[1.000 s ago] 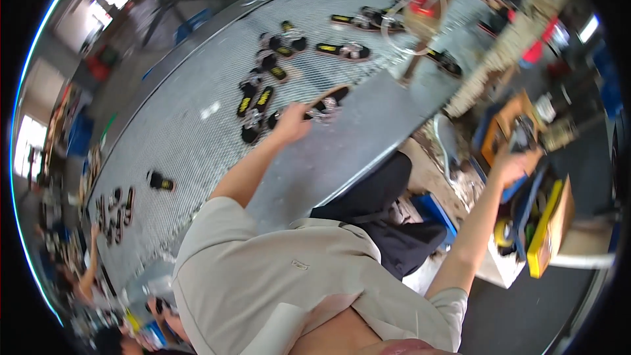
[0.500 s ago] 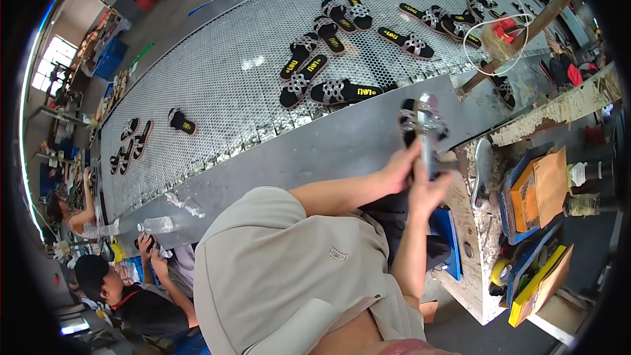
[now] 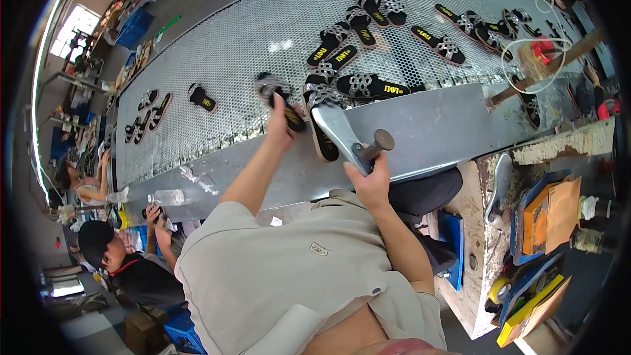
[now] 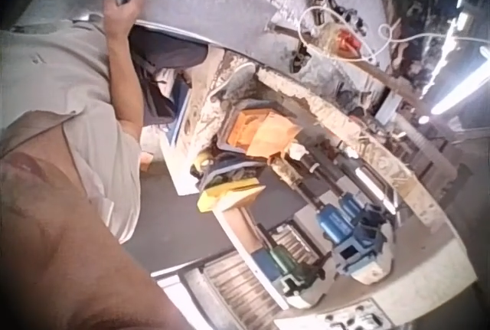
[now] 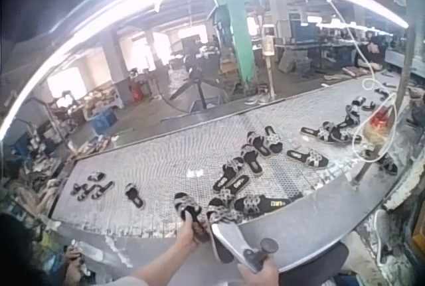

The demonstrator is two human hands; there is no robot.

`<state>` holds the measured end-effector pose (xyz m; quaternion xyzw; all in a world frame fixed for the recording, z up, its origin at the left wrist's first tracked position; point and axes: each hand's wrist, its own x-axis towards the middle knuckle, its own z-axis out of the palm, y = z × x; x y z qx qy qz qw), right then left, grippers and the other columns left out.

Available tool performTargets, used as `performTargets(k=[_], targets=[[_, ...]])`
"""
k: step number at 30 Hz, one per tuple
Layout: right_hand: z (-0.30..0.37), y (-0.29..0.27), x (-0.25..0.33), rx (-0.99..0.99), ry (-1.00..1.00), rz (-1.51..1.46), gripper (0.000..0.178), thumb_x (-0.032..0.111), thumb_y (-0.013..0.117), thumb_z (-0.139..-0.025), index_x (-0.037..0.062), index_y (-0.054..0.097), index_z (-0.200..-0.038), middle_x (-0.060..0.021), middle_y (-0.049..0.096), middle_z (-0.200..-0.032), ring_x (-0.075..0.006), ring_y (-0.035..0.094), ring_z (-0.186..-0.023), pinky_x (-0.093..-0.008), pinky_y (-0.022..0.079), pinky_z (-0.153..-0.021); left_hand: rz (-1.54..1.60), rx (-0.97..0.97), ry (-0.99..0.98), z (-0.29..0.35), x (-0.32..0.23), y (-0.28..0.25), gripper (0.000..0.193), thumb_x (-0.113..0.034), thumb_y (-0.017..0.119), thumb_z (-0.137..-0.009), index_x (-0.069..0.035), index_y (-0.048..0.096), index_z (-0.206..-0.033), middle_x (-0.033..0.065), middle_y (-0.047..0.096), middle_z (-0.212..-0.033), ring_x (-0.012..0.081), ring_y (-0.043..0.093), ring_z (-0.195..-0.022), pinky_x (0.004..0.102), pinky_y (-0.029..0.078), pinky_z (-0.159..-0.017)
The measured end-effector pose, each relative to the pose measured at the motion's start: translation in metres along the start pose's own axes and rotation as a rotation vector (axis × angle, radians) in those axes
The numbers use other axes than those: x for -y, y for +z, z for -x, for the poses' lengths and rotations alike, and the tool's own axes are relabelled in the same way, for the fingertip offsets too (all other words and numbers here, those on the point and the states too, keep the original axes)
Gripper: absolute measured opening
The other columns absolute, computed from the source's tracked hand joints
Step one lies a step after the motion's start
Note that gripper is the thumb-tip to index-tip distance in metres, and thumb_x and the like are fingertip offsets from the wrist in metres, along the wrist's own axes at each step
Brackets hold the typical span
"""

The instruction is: The recorder is assembling components of shoes at a factory workstation, taking materials from a conveyor belt and applying them to shoes.

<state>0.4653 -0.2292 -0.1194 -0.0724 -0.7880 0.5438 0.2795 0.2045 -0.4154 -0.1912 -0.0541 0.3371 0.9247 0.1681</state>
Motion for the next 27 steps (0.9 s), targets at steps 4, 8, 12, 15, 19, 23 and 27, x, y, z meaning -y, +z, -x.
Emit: performTargets(k=[4,8,12,15,19,23,27], targets=[[-0.002,0.004,-0.001,0.01,0.037,-0.048,0.06,0.02,0.084,-0.086,-0.0024,0.054,-0.134,-0.0139,0.066,-0.121,-0.0231,0.064,-0.111,-0.0368,0.05,-0.101,0.122,0.369,-0.176,0.091,0.072,0.058,0.082,-0.075,0.051,-0.096,-0.015,0.052,-0.152,0.0071,0.064,-0.145,0.0254,0.062,-0.132,0.046,0.051,-0.113],[-0.004,-0.005,-0.002,0.005,0.084,0.001,0.062,0.022,0.085,-0.085,-0.0019,0.055,-0.134,-0.0152,0.068,-0.119,-0.0253,0.067,-0.11,-0.0369,0.051,-0.099,0.204,0.273,-0.227,0.077,0.077,0.067,0.072,-0.066,0.061,-0.098,-0.014,0.057,-0.148,0.0079,0.066,-0.143,0.0283,0.063,-0.13,0.0497,0.05,-0.113],[0.01,-0.029,0.004,0.039,0.126,0.024,0.065,0.024,0.086,-0.084,-0.0013,0.056,-0.135,-0.016,0.071,-0.118,-0.0262,0.07,-0.107,-0.0374,0.054,-0.096,0.291,0.23,0.129,0.01,0.026,0.029,0.04,-0.043,0.062,-0.107,-0.012,0.063,-0.133,0.0061,0.071,-0.127,0.023,0.069,-0.114,0.0398,0.058,-0.1],[0.021,-0.035,0.009,0.031,0.181,-0.011,0.064,0.022,0.086,-0.084,-0.0016,0.056,-0.135,-0.0155,0.071,-0.118,-0.0235,0.07,-0.106,-0.0364,0.054,-0.096,0.214,-0.257,0.403,-0.054,-0.048,-0.043,0.061,-0.054,0.056,-0.108,-0.001,0.054,-0.137,0.0139,0.067,-0.129,0.0292,0.068,-0.114,0.0427,0.061,-0.095],[0.03,-0.05,0.002,-0.043,0.2,0.018,0.057,0.016,0.084,-0.085,-0.0027,0.059,-0.132,-0.0109,0.068,-0.117,-0.019,0.064,-0.107,-0.034,0.05,-0.098,-0.005,-0.43,0.438,-0.031,-0.033,-0.026,0.082,-0.069,0.043,-0.106,0.003,0.045,-0.146,0.0159,0.063,-0.135,0.0318,0.067,-0.117,0.0482,0.059,-0.099],[0.031,-0.058,0.006,-0.104,0.173,0.071,0.067,0.02,0.086,-0.084,-0.0038,0.056,-0.139,-0.0156,0.072,-0.12,-0.0236,0.07,-0.109,-0.0368,0.054,-0.098,-0.016,0.017,0.155,0.002,0.068,0.056,0.068,-0.065,0.024,-0.111,-0.014,0.058,-0.139,0.0055,0.07,-0.111,0.0217,0.069,-0.101,0.0402,0.058,-0.094],[0.026,-0.056,0.009,-0.271,0.105,0.129,0.071,0.02,0.088,-0.083,-0.003,0.053,-0.14,-0.0206,0.07,-0.125,-0.0316,0.07,-0.115,-0.0399,0.054,-0.1,0.0,0.411,-0.157,0.066,0.13,0.149,0.068,-0.061,0.023,-0.113,-0.01,0.056,-0.144,0.0066,0.068,-0.133,0.0211,0.067,-0.12,0.04,0.053,-0.104]])
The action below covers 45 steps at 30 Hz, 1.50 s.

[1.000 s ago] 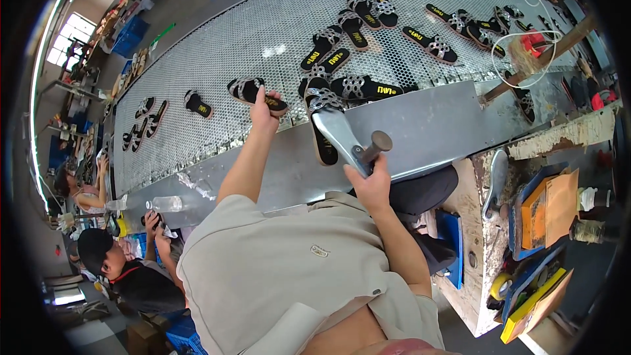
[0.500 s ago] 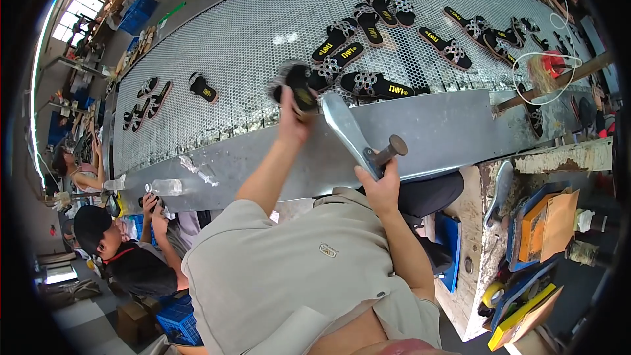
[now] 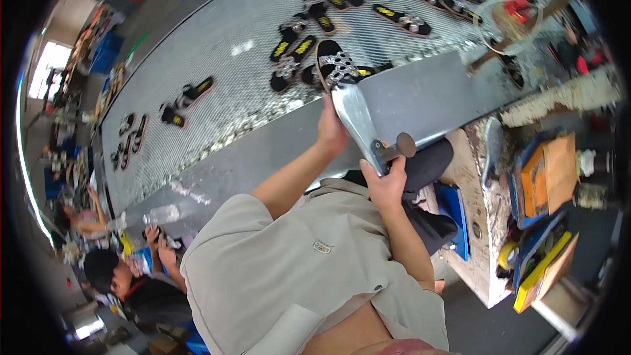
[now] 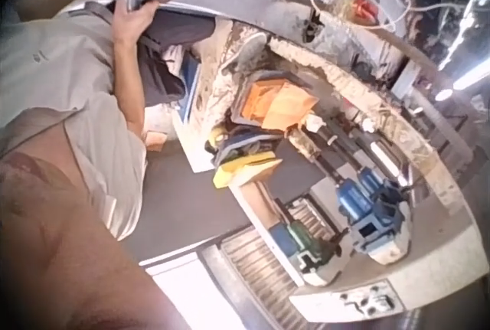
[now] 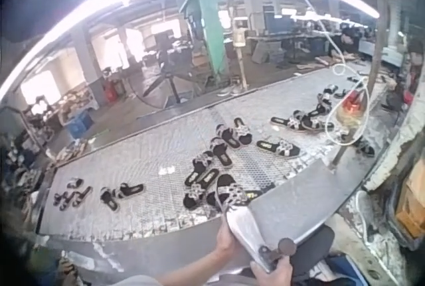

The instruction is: The recorder is assembling components of shoes at a factory workstation, taking materials from a conveyor belt and applying them to shoes.

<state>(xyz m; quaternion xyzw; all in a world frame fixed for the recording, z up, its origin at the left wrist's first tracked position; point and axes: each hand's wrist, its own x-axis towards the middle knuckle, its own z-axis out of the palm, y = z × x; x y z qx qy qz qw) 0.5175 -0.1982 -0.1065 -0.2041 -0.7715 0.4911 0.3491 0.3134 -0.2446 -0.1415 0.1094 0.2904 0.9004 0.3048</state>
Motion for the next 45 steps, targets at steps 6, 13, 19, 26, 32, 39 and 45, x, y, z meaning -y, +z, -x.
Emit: performTargets(k=[6,13,19,26,32,39,45], targets=[[-0.047,-0.01,-0.018,-0.287,-0.162,0.157,0.074,0.021,0.088,-0.082,-0.0058,0.049,-0.139,-0.0278,0.059,-0.137,-0.0429,0.059,-0.13,-0.0471,0.047,-0.111,-0.089,0.281,-0.247,0.015,0.039,0.077,0.066,-0.062,0.03,-0.112,-0.01,0.055,-0.143,0.0095,0.068,-0.128,0.0227,0.067,-0.116,0.0406,0.055,-0.102],[-0.062,-0.038,-0.024,-0.523,-0.165,0.174,0.062,0.021,0.087,-0.082,-0.0077,0.058,-0.129,-0.0268,0.067,-0.124,-0.0409,0.067,-0.116,-0.0466,0.052,-0.102,-0.194,0.463,-0.265,0.008,0.072,0.106,0.061,-0.055,0.033,-0.115,-0.004,0.06,-0.137,0.0075,0.069,-0.124,0.0166,0.066,-0.111,0.0352,0.053,-0.1],[-0.074,-0.056,-0.005,-0.568,0.009,0.129,0.066,0.025,0.086,-0.081,-0.0042,0.058,-0.133,-0.0264,0.071,-0.118,-0.0433,0.07,-0.11,-0.0477,0.055,-0.096,-0.253,0.558,-0.286,-0.021,0.09,0.112,0.058,-0.049,0.036,-0.116,-0.002,0.056,-0.142,0.0101,0.066,-0.135,0.0187,0.062,-0.122,0.0365,0.049,-0.108],[-0.069,-0.096,-0.008,-0.755,0.056,0.126,0.066,0.027,0.087,-0.082,-0.0051,0.057,-0.131,-0.0252,0.071,-0.12,-0.0346,0.071,-0.113,-0.0433,0.054,-0.097,-0.645,0.731,-0.185,-0.032,0.092,0.143,0.067,-0.051,0.036,-0.115,0.001,0.043,-0.157,0.0167,0.056,-0.152,0.0249,0.052,-0.141,0.0419,0.041,-0.118],[-0.08,-0.21,-0.03,-1.182,0.094,0.469,0.056,0.022,0.084,-0.084,-0.0055,0.053,-0.122,-0.0274,0.064,-0.105,-0.0483,0.064,-0.099,-0.0533,0.052,-0.087,-1.746,0.37,0.85,-0.183,-0.027,0.024,0.086,-0.048,0.066,-0.101,-0.002,0.032,-0.165,0.0308,0.028,-0.168,0.0454,0.025,-0.157,0.0526,0.019,-0.129],[-0.132,-0.35,-0.079,-1.359,-0.033,1.098,0.048,0.025,0.082,-0.082,-0.0075,0.055,-0.105,-0.0279,0.063,-0.1,-0.049,0.059,-0.104,-0.0568,0.044,-0.097,-2.312,-0.392,0.547,-0.197,-0.145,-0.11,0.122,-0.085,0.071,-0.076,-0.018,0.029,-0.169,0.029,0.025,-0.169,0.0522,0.027,-0.152,0.0778,0.025,-0.114],[-0.102,-0.333,-0.063,-1.468,0.259,1.455,0.083,0.048,0.089,-0.079,-0.0039,0.055,-0.135,-0.0238,0.065,-0.13,-0.0465,0.062,-0.115,-0.0603,0.046,-0.1,-2.322,-0.298,0.272,-0.198,-0.138,-0.108,0.115,-0.093,0.051,-0.082,-0.019,0.032,-0.168,0.0261,0.024,-0.172,0.0489,0.024,-0.157,0.0765,0.025,-0.117]])
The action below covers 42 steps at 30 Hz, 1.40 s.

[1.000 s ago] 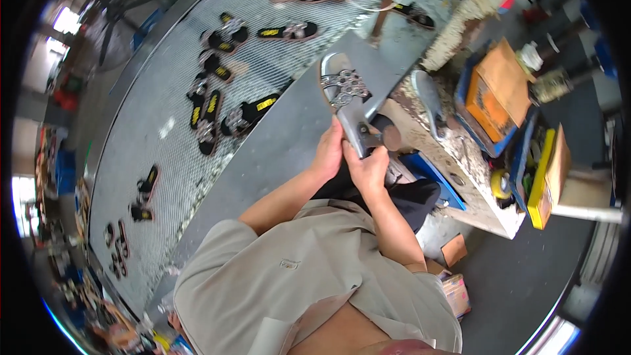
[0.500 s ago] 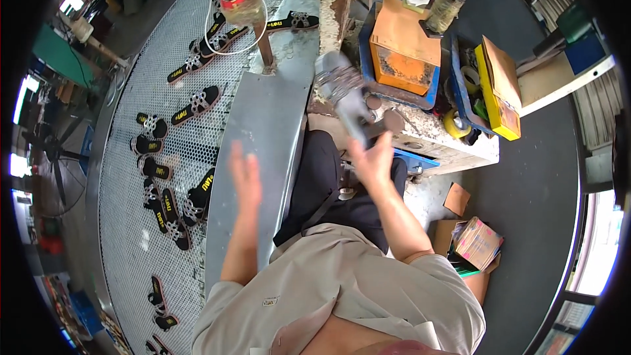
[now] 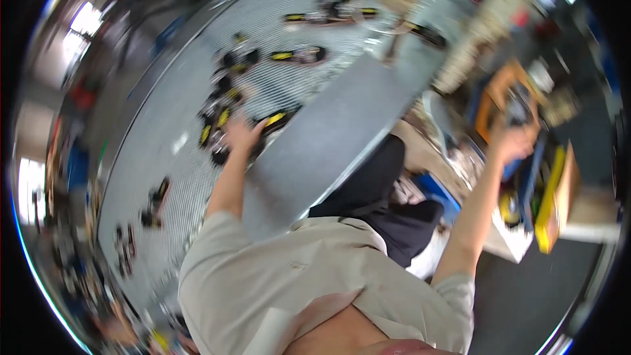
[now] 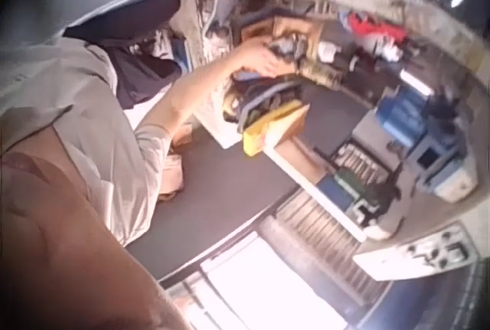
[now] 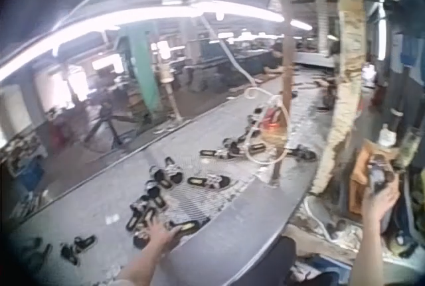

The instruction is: The recorder is assembling components of shoes at a factory workstation, taking materials from a conveyor belt and applying them to shoes.

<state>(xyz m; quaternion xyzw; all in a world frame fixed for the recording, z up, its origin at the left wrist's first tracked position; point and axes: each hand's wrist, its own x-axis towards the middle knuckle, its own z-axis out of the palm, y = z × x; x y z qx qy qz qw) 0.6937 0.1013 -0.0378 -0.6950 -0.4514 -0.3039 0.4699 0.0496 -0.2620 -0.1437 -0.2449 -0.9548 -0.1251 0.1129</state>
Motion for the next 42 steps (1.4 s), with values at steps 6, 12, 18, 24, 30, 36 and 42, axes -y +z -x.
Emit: performTargets(k=[6,12,18,24,30,36,42], targets=[[0.154,-0.11,0.066,0.196,-0.25,-0.787,0.075,0.03,0.08,-0.091,-0.0089,0.045,-0.145,-0.0317,0.05,-0.147,-0.051,0.045,-0.139,-0.0626,0.033,-0.119,0.157,0.062,-0.294,0.005,-0.08,-0.021,0.115,-0.093,0.044,-0.085,-0.019,0.025,-0.17,0.0245,0.027,-0.172,0.0498,0.015,-0.159,0.0804,0.009,-0.118],[0.332,-0.175,0.158,0.907,-0.518,-0.995,0.076,0.03,0.077,-0.092,-0.0082,0.043,-0.148,-0.0354,0.037,-0.156,-0.0546,0.026,-0.151,-0.0623,0.023,-0.126,0.419,0.217,-0.273,-0.04,-0.166,-0.038,0.092,-0.078,0.033,-0.1,-0.012,0.037,-0.164,0.0281,0.031,-0.168,0.0499,0.02,-0.158,0.0829,0.006,-0.116],[0.365,-0.183,0.17,0.798,-0.725,-0.9,0.071,0.036,0.076,-0.091,-0.0048,0.049,-0.142,-0.0322,0.042,-0.153,-0.051,0.034,-0.148,-0.0624,0.025,-0.125,0.247,-0.484,-0.208,-0.109,-0.087,-0.009,0.06,-0.052,0.068,-0.093,-0.004,0.063,-0.129,0.0241,0.059,-0.128,0.0433,0.057,-0.119,0.0614,0.045,-0.099],[0.354,-0.172,0.174,0.756,-0.715,-0.868,0.069,0.035,0.075,-0.091,-0.0047,0.05,-0.141,-0.0322,0.043,-0.152,-0.0512,0.036,-0.147,-0.0617,0.027,-0.124,-0.025,-0.42,-0.666,-0.132,0.022,-0.001,0.104,-0.075,0.071,-0.083,0.007,0.049,-0.144,0.0222,0.059,-0.13,0.0396,0.049,-0.131,0.0541,0.037,-0.11],[0.352,-0.162,0.179,0.727,-0.722,-0.855,0.069,0.034,0.077,-0.089,-0.004,0.05,-0.141,-0.0316,0.043,-0.152,-0.0513,0.037,-0.146,-0.0626,0.029,-0.123,0.214,-0.295,-0.504,-0.159,-0.011,-0.003,0.097,-0.076,0.071,-0.082,0.001,0.055,-0.139,0.0227,0.062,-0.131,0.0395,0.062,-0.121,0.0511,0.05,-0.099],[0.349,-0.169,0.182,0.796,-0.725,-0.881,0.071,0.034,0.077,-0.088,-0.0027,0.05,-0.141,-0.0306,0.043,-0.152,-0.0508,0.037,-0.146,-0.0623,0.028,-0.123,0.397,-0.428,-0.736,-0.193,0.037,0.004,0.045,-0.034,0.036,-0.114,-0.005,0.055,-0.141,0.0236,0.068,-0.123,0.0422,0.07,-0.11,0.0539,0.057,-0.089],[0.341,-0.163,0.181,0.796,-0.707,-0.928,0.07,0.036,0.078,-0.087,-0.0023,0.051,-0.14,-0.0298,0.044,-0.151,-0.0492,0.037,-0.146,-0.0615,0.028,-0.124,0.554,-0.841,-0.348,-0.163,0.112,-0.072,0.043,-0.03,0.044,-0.111,-0.012,0.054,-0.148,0.0305,0.069,-0.121,0.0505,0.065,-0.113,0.0557,0.051,-0.096]])
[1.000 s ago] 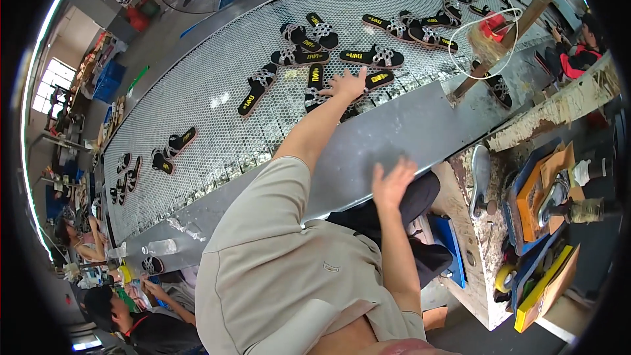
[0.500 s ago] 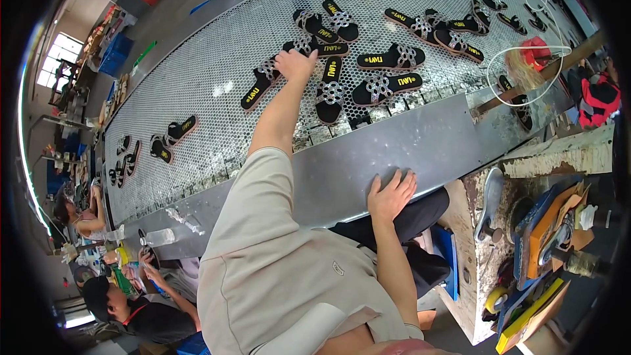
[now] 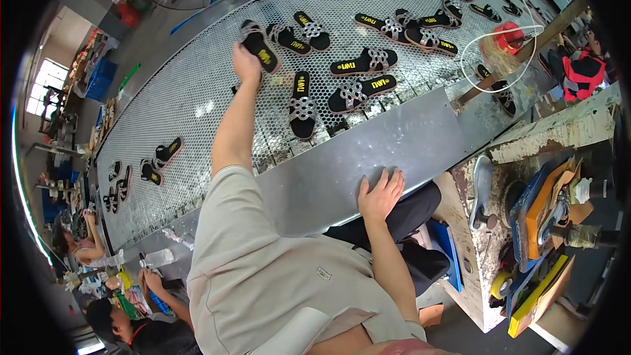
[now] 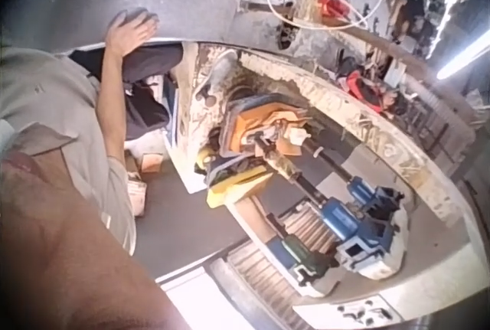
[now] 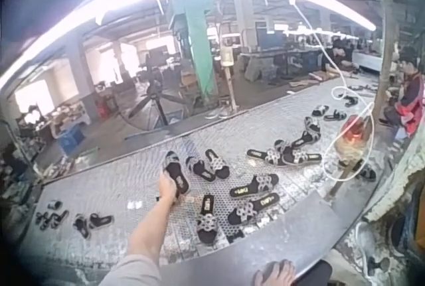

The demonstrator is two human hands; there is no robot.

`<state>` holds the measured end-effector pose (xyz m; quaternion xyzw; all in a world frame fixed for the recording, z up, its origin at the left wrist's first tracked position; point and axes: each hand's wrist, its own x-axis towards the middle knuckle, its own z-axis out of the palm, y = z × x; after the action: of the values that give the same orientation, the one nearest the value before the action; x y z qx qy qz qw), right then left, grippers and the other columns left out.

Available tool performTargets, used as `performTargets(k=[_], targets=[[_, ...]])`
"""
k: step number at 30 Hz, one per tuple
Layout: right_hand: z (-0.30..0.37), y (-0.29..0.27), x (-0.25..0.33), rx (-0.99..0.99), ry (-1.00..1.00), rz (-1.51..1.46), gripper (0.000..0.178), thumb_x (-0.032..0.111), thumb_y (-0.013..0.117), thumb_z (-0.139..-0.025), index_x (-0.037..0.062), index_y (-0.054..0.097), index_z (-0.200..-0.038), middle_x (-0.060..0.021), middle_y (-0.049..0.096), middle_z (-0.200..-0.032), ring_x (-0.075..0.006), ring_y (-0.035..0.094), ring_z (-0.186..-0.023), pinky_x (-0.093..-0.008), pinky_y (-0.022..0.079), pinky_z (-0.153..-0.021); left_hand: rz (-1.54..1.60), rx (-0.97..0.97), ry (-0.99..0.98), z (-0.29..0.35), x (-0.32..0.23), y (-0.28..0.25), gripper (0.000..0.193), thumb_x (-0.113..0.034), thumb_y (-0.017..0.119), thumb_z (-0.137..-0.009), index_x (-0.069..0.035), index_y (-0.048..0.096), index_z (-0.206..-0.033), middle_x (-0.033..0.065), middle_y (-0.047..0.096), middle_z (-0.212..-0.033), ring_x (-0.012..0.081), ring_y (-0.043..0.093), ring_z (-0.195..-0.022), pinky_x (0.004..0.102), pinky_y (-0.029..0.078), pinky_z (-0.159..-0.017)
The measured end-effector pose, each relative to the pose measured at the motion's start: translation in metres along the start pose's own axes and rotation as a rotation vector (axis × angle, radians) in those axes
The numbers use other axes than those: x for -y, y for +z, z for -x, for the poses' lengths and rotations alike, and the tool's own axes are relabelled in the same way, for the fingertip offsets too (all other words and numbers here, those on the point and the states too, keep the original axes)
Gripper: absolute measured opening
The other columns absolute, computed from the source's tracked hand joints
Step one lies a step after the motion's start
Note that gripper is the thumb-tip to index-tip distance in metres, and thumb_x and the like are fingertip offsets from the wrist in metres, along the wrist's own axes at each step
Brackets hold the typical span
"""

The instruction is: The recorder is assembling components of shoes at a factory workstation, taking materials from a conveyor belt and applying them to shoes.

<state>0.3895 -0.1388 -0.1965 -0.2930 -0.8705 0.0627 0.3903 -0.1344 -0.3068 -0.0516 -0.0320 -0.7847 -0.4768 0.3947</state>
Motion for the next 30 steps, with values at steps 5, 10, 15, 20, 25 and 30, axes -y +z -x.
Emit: performTargets(k=[5,10,15,20,25,30], targets=[[-0.003,-0.002,-0.009,-0.008,0.013,0.039,0.07,0.037,0.077,-0.089,-0.0029,0.052,-0.14,-0.0302,0.044,-0.151,-0.0489,0.037,-0.147,-0.0615,0.028,-0.124,-0.239,0.148,0.097,0.002,0.071,-0.115,0.048,-0.02,0.047,-0.107,-0.015,0.052,-0.154,0.0292,0.07,-0.106,0.0475,0.069,-0.095,0.053,0.054,-0.086],[-0.007,-0.002,-0.015,-0.028,0.034,0.018,0.069,0.036,0.076,-0.088,-0.0039,0.052,-0.139,-0.031,0.044,-0.15,-0.0494,0.036,-0.147,-0.0614,0.027,-0.124,-0.636,0.42,0.302,0.09,0.124,-0.159,0.056,-0.003,0.048,-0.102,-0.016,0.052,-0.156,0.0283,0.059,-0.124,0.0439,0.065,-0.109,0.0515,0.053,-0.091],[-0.014,0.003,-0.019,-0.041,0.066,0.011,0.07,0.037,0.075,-0.088,-0.0043,0.053,-0.14,-0.0315,0.042,-0.152,-0.0502,0.035,-0.148,-0.0612,0.026,-0.125,-0.329,0.341,0.282,0.136,0.045,-0.071,0.049,-0.004,0.048,-0.104,-0.012,0.057,-0.152,0.0282,0.054,-0.134,0.0474,0.062,-0.114,0.0509,0.052,-0.097],[-0.022,0.001,-0.023,0.003,0.083,-0.176,0.069,0.032,0.075,-0.089,-0.0032,0.051,-0.144,-0.0308,0.039,-0.155,-0.0507,0.03,-0.151,-0.0602,0.026,-0.125,0.038,0.472,0.618,0.155,-0.055,0.043,0.045,-0.005,0.057,-0.099,-0.014,0.064,-0.143,0.0283,0.055,-0.132,0.0476,0.061,-0.114,0.0504,0.051,-0.097],[-0.037,-0.1,-0.088,-0.368,0.14,-0.257,0.073,0.018,0.08,-0.084,-0.0047,0.047,-0.144,-0.0341,0.045,-0.148,-0.056,0.032,-0.148,-0.061,0.028,-0.124,-0.233,0.407,0.127,0.176,-0.127,0.095,0.08,-0.021,0.081,-0.079,0.001,0.047,-0.148,0.0304,0.07,-0.117,0.0494,0.07,-0.106,0.0545,0.056,-0.094],[-0.054,-0.255,-0.236,-0.945,0.333,0.44,0.075,0.021,0.081,-0.084,-0.0097,0.045,-0.142,-0.0342,0.049,-0.143,-0.057,0.036,-0.145,-0.0639,0.03,-0.124,-0.001,0.531,0.325,0.189,-0.158,0.063,0.049,-0.016,0.057,-0.096,0.0,0.059,-0.143,0.0281,0.073,-0.114,0.0486,0.069,-0.105,0.0548,0.055,-0.09]])
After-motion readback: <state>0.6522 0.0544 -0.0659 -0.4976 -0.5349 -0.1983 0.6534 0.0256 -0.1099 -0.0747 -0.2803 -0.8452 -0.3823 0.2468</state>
